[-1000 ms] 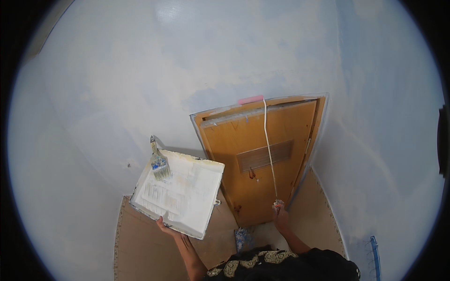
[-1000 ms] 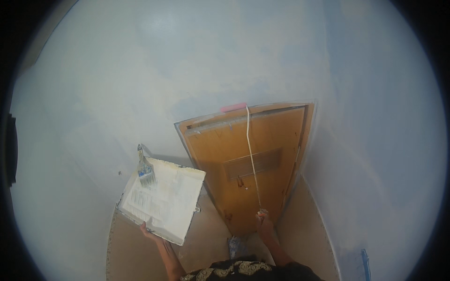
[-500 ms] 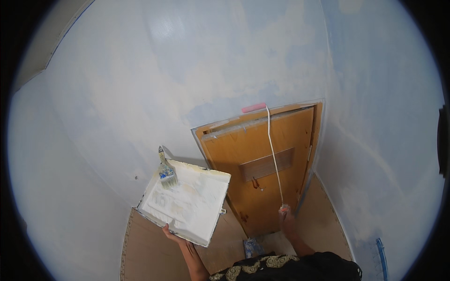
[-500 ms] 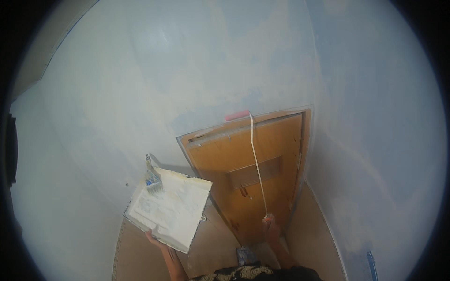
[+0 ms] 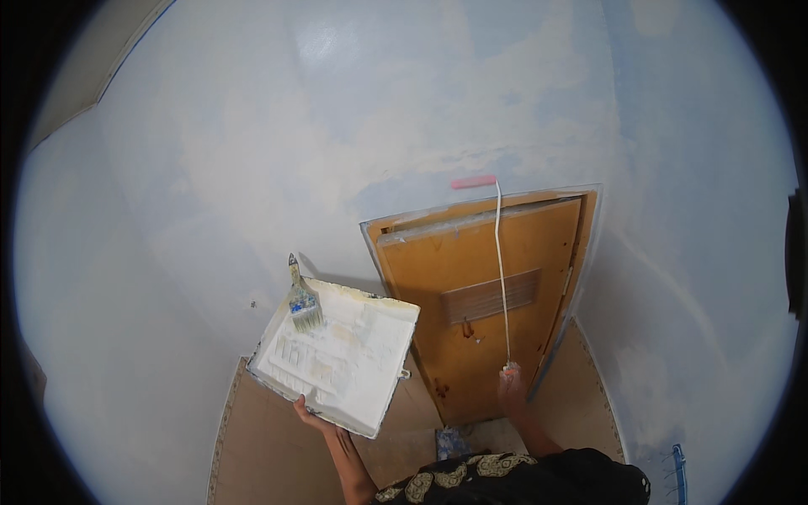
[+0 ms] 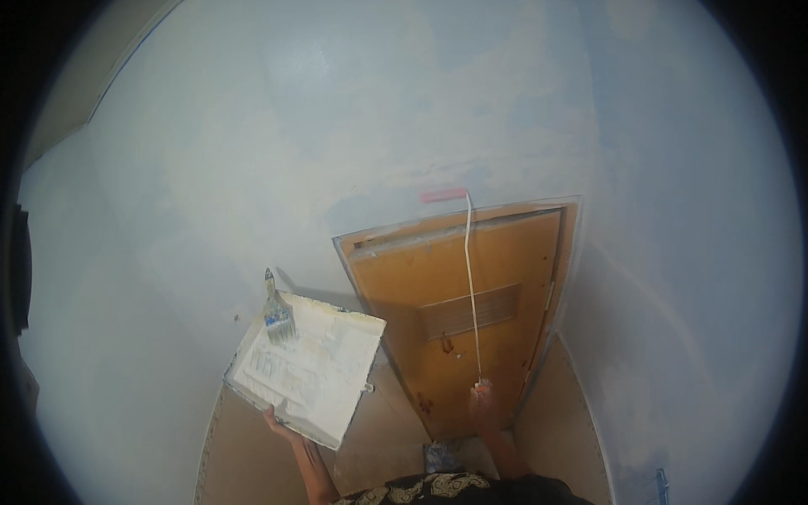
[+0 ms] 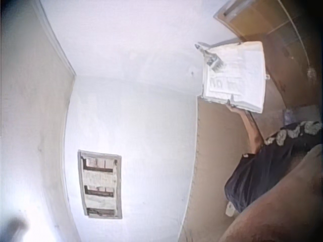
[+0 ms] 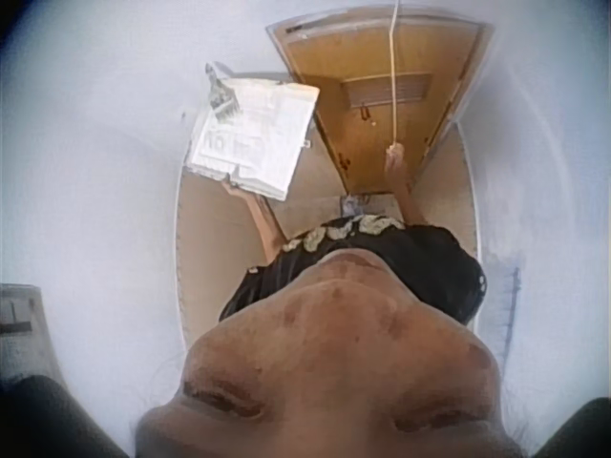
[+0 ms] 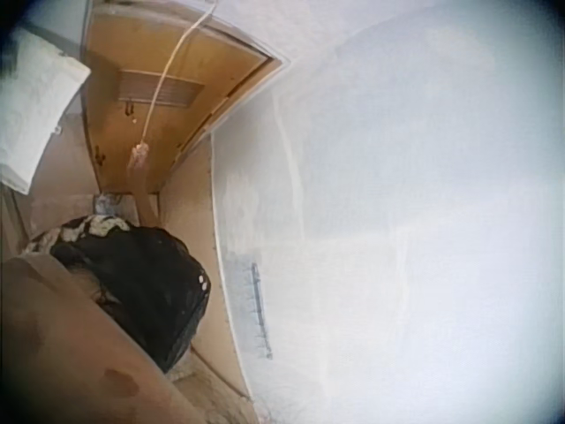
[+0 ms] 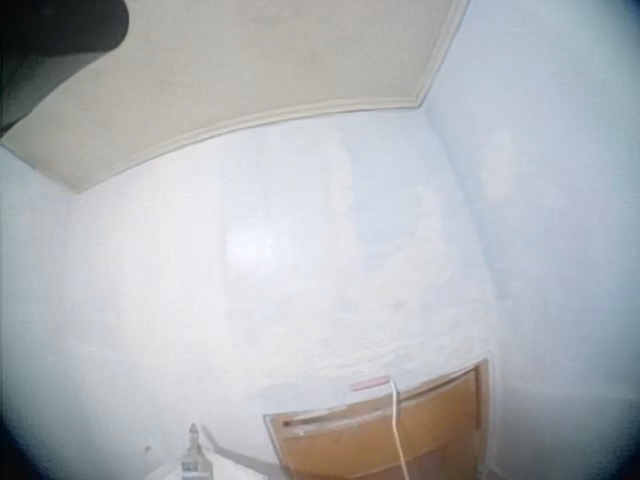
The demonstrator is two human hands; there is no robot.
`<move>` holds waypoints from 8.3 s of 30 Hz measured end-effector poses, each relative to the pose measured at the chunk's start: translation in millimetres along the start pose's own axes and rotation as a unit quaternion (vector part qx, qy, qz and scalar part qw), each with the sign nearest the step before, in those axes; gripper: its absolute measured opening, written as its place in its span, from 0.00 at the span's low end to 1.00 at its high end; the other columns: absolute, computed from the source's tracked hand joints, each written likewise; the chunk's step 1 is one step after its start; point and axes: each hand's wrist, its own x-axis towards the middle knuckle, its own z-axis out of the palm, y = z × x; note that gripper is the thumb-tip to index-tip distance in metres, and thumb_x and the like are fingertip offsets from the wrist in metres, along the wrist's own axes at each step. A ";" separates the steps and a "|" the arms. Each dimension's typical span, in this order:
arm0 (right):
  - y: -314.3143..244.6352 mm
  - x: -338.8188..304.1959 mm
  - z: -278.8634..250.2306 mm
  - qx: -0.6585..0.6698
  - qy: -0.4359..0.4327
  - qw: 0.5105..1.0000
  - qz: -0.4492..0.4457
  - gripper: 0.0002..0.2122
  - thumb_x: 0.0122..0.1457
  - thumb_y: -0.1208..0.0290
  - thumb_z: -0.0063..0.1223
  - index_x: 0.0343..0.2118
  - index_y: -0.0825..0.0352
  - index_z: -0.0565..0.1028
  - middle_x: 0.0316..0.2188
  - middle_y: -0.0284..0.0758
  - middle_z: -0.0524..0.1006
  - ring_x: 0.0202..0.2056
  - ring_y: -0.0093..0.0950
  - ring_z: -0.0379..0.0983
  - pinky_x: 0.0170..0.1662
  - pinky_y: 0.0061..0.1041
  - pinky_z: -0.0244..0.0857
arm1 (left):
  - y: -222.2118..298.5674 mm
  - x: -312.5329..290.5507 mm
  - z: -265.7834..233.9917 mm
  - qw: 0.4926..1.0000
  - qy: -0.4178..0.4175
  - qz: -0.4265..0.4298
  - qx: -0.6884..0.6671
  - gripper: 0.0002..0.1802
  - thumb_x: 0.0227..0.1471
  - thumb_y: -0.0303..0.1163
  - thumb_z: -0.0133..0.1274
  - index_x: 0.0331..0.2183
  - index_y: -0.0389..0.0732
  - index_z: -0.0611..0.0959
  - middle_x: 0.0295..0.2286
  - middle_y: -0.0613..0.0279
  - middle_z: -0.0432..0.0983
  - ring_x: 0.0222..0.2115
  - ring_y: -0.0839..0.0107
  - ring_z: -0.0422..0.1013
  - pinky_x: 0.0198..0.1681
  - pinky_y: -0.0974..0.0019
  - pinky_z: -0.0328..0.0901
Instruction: The person paints a wall white using a paint roller and a paint tray. They repeatedly roll the roller in the tray to load paint and apply it to the wall in vertical strokes.
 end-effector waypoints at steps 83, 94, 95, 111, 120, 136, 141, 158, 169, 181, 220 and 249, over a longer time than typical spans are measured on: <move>101.9 3.2 -77.6 0.138 -0.089 0.970 0.180 0.07 0.60 0.68 0.46 0.35 0.67 0.66 0.31 0.36 0.67 0.34 0.27 0.65 0.38 0.26 0.60 | -50.3 -41.1 54.8 1.000 0.012 0.000 0.024 0.43 0.42 0.52 0.44 0.57 0.39 0.57 0.52 0.52 0.57 0.51 0.53 0.57 0.51 0.54 0.56; 66.9 81.3 -142.8 0.126 0.043 0.982 0.130 0.08 0.60 0.68 0.46 0.28 0.67 0.66 0.19 0.30 0.60 0.22 0.20 0.57 0.26 0.24 0.53 | -0.3 -41.8 26.8 0.997 0.046 -0.058 0.015 0.43 0.41 0.53 0.44 0.56 0.40 0.59 0.52 0.53 0.59 0.51 0.53 0.58 0.51 0.55 0.56; 46.5 85.1 -154.1 0.124 0.036 0.982 0.138 0.08 0.60 0.67 0.45 0.29 0.67 0.66 0.19 0.31 0.61 0.22 0.22 0.58 0.27 0.24 0.54 | 7.3 -44.8 18.8 0.993 0.052 -0.104 0.036 0.43 0.41 0.53 0.45 0.56 0.40 0.59 0.52 0.53 0.59 0.51 0.53 0.58 0.51 0.55 0.56; -270.2 416.0 -217.0 -0.050 0.252 0.955 -0.147 0.14 0.62 0.58 0.41 0.37 0.66 0.66 0.15 0.43 0.70 0.15 0.38 0.69 0.19 0.33 0.62 | 78.1 -35.5 -13.4 0.990 0.122 -0.068 0.018 0.36 0.49 0.53 0.42 0.53 0.38 0.64 0.49 0.54 0.63 0.50 0.60 0.60 0.49 0.56 0.58; -514.7 474.2 -315.6 -0.023 0.210 0.976 -0.057 0.22 0.59 0.49 0.40 0.46 0.64 0.65 0.23 0.39 0.74 0.13 0.31 0.70 0.14 0.29 0.66 | 165.9 -32.8 -4.8 0.994 0.105 -0.025 0.027 0.34 0.49 0.50 0.41 0.53 0.38 0.64 0.50 0.50 0.62 0.51 0.54 0.58 0.49 0.50 0.58; -305.2 449.1 -316.5 -0.110 0.169 0.970 -0.134 0.18 0.62 0.55 0.36 0.44 0.67 0.63 0.25 0.51 0.72 0.27 0.46 0.72 0.34 0.41 0.66 | 96.7 -21.8 45.6 0.992 0.104 -0.073 -0.005 0.39 0.45 0.52 0.41 0.55 0.40 0.61 0.52 0.52 0.59 0.51 0.55 0.57 0.51 0.52 0.57; -279.0 290.1 -323.1 -0.045 0.141 0.989 -0.001 0.16 0.63 0.59 0.35 0.40 0.69 0.66 0.22 0.48 0.71 0.25 0.40 0.69 0.33 0.35 0.61 | 125.0 -53.2 60.9 0.992 0.117 -0.023 0.042 0.36 0.48 0.49 0.40 0.55 0.38 0.61 0.52 0.50 0.59 0.52 0.54 0.56 0.52 0.51 0.56; -352.9 450.5 -368.3 -0.073 0.176 0.980 -0.053 0.22 0.62 0.52 0.34 0.44 0.69 0.64 0.22 0.46 0.73 0.20 0.42 0.71 0.28 0.38 0.65 | 97.1 -41.9 45.3 0.990 0.099 -0.096 0.006 0.45 0.38 0.57 0.45 0.56 0.43 0.59 0.52 0.56 0.58 0.50 0.56 0.57 0.51 0.57 0.55; -312.5 611.2 -399.8 0.031 0.145 0.989 0.010 0.24 0.59 0.49 0.38 0.48 0.66 0.64 0.19 0.39 0.70 0.14 0.30 0.67 0.16 0.30 0.63 | 34.5 -54.9 91.8 0.992 0.097 -0.068 0.042 0.45 0.39 0.58 0.46 0.56 0.43 0.59 0.53 0.57 0.56 0.51 0.57 0.56 0.52 0.57 0.54; -82.6 260.2 -287.9 -0.115 0.128 0.985 0.007 0.15 0.63 0.58 0.37 0.39 0.68 0.64 0.18 0.41 0.67 0.21 0.32 0.67 0.25 0.34 0.59 | 58.5 -47.7 -10.6 0.995 0.068 -0.055 -0.045 0.41 0.41 0.48 0.46 0.56 0.40 0.59 0.52 0.55 0.58 0.51 0.55 0.57 0.52 0.56 0.55; -216.8 541.1 -351.9 -0.024 0.125 0.992 -0.020 0.22 0.60 0.50 0.39 0.45 0.67 0.65 0.21 0.43 0.74 0.13 0.35 0.70 0.23 0.34 0.68 | 36.9 -71.1 75.5 0.990 0.128 -0.058 0.020 0.43 0.39 0.53 0.46 0.56 0.42 0.59 0.52 0.55 0.58 0.51 0.55 0.56 0.52 0.56 0.54; 58.7 116.8 -313.3 -0.163 0.038 0.979 0.114 0.11 0.61 0.65 0.42 0.32 0.69 0.64 0.17 0.44 0.68 0.19 0.39 0.68 0.23 0.34 0.58 | 46.0 -55.0 105.0 0.995 0.082 -0.054 -0.006 0.42 0.42 0.51 0.45 0.56 0.40 0.58 0.50 0.53 0.59 0.50 0.54 0.58 0.49 0.54 0.58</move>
